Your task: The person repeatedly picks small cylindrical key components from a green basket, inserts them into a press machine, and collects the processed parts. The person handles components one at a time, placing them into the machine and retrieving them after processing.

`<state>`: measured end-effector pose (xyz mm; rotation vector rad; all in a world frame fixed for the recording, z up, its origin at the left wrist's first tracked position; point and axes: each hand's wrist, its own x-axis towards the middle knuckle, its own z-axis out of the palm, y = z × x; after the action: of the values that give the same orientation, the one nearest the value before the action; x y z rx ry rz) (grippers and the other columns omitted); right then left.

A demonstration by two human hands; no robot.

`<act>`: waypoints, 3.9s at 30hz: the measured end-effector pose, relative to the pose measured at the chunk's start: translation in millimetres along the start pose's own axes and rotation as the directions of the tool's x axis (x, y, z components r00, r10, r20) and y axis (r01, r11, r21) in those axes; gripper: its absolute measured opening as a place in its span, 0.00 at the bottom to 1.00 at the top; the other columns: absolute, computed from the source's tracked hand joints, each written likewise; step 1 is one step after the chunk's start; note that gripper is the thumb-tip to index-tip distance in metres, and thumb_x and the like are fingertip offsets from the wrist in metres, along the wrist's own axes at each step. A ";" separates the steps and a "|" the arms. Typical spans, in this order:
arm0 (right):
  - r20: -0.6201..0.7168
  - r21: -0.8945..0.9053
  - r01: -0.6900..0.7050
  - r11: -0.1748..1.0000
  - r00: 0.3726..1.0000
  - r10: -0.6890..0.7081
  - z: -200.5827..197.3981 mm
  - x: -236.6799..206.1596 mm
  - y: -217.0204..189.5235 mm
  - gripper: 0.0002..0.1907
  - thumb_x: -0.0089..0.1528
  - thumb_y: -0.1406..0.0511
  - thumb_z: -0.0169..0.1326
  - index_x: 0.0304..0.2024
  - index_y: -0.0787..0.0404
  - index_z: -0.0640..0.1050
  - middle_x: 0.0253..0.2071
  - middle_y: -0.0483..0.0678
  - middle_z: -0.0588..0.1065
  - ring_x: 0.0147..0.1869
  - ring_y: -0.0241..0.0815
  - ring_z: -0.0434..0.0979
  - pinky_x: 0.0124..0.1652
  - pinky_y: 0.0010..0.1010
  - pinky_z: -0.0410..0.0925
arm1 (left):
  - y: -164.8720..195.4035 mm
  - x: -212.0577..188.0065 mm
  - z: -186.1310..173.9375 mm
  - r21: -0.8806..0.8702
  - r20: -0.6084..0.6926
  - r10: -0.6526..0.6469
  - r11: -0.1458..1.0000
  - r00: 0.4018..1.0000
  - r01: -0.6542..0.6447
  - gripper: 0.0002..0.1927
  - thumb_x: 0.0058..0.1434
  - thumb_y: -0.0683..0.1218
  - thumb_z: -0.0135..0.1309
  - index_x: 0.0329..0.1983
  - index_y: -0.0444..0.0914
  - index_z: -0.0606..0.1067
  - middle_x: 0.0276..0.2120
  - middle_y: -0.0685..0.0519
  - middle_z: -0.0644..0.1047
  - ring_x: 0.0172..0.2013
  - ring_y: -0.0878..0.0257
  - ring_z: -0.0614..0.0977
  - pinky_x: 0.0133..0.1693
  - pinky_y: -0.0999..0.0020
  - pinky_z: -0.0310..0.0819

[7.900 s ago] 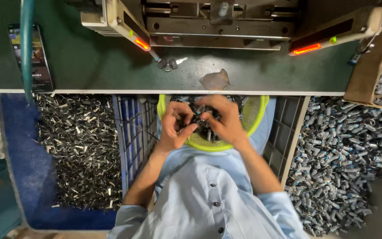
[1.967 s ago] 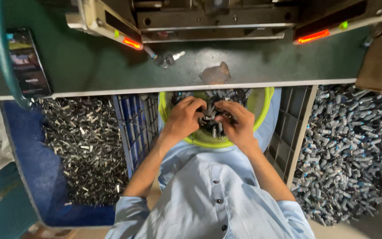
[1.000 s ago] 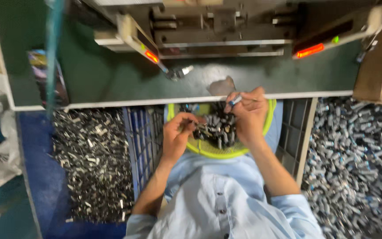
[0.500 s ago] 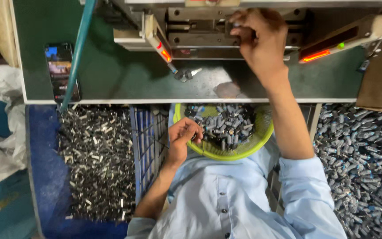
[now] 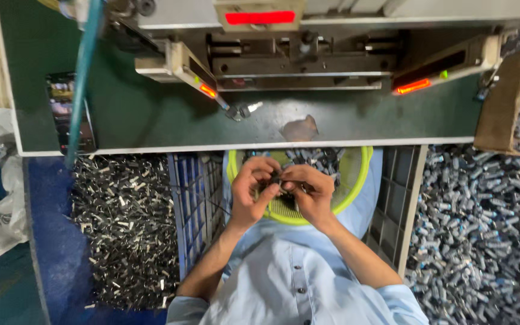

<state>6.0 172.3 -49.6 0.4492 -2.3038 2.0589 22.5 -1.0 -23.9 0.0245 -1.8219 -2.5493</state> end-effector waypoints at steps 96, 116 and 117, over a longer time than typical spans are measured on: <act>-0.171 -0.374 0.359 0.855 0.879 -0.444 -46.0 112.5 -26.9 0.18 0.57 0.84 0.59 0.42 0.65 0.68 0.43 0.52 0.77 0.46 0.46 0.77 0.43 0.33 0.72 | 21.9 -0.5 4.9 0.651 0.071 0.248 0.722 0.966 -0.234 0.09 0.47 0.36 0.60 0.32 0.35 0.78 0.37 0.45 0.77 0.37 0.50 0.80 0.38 0.63 0.73; 0.217 -0.505 0.467 0.725 0.882 -0.417 -57.8 218.6 -59.2 0.13 0.60 0.80 0.57 0.45 0.64 0.77 0.49 0.50 0.81 0.51 0.51 0.84 0.50 0.41 0.75 | -37.2 6.9 -9.5 -0.099 -0.101 -0.180 0.980 0.979 0.170 0.08 0.67 0.42 0.57 0.46 0.33 0.75 0.38 0.52 0.80 0.36 0.66 0.83 0.40 0.69 0.83; 0.226 -0.572 0.473 0.670 0.876 -0.426 -59.6 214.8 -66.6 0.12 0.61 0.78 0.60 0.45 0.62 0.78 0.50 0.49 0.82 0.51 0.54 0.83 0.51 0.44 0.73 | -35.5 7.3 -8.8 -0.093 -0.103 -0.176 0.982 0.979 0.167 0.09 0.67 0.43 0.57 0.46 0.33 0.75 0.37 0.52 0.80 0.36 0.66 0.83 0.40 0.69 0.83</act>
<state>-195.3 181.6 66.6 0.9390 -2.3929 1.0008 15.4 2.1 -60.4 0.3305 -1.7427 -2.6744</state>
